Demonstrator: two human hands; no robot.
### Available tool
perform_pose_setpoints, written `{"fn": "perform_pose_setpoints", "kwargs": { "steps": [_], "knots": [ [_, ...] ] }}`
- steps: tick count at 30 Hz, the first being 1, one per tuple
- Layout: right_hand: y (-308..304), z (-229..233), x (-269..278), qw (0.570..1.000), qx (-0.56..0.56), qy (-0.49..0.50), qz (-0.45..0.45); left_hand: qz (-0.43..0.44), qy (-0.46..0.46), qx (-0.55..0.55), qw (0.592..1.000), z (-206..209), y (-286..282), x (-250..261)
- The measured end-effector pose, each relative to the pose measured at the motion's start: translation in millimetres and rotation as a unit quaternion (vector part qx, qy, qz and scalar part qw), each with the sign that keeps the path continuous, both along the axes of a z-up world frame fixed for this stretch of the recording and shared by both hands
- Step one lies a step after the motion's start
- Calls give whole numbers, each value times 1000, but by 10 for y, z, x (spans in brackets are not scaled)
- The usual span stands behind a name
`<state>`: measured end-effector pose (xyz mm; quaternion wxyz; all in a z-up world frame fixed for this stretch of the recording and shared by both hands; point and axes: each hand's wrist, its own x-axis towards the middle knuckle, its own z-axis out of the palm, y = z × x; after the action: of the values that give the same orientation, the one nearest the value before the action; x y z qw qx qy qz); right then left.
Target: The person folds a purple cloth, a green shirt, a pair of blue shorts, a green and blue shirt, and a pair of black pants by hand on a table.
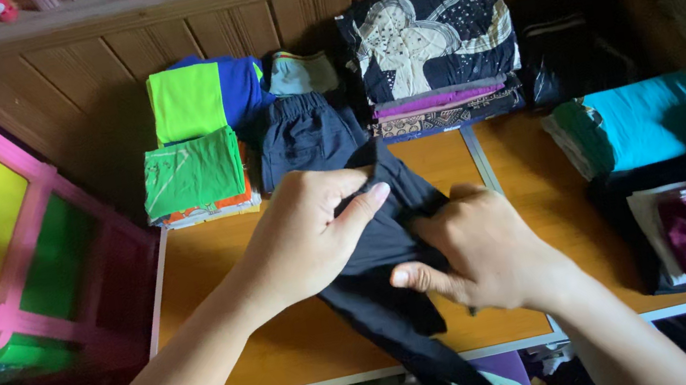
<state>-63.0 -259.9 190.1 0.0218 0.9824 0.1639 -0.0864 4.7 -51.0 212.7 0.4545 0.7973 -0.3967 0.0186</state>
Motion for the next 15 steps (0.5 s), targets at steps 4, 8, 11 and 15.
{"fn": "perform_pose_setpoints", "kwargs": {
  "steps": [4,8,11,15],
  "knots": [
    [-70,-3,-50,996,68,-22,61,-6,-8,-16,1000,-7,-87,3],
    [-299,-139,-45,869,362,-286,180,47,-27,-35,998,47,-93,108],
    [-369,-333,-3,796,510,-320,62,-45,-35,-151,987,124,-8,150],
    [-399,-866,167,815,562,-140,-37,-26,-24,-163,986,241,17,102]
  ]
}}
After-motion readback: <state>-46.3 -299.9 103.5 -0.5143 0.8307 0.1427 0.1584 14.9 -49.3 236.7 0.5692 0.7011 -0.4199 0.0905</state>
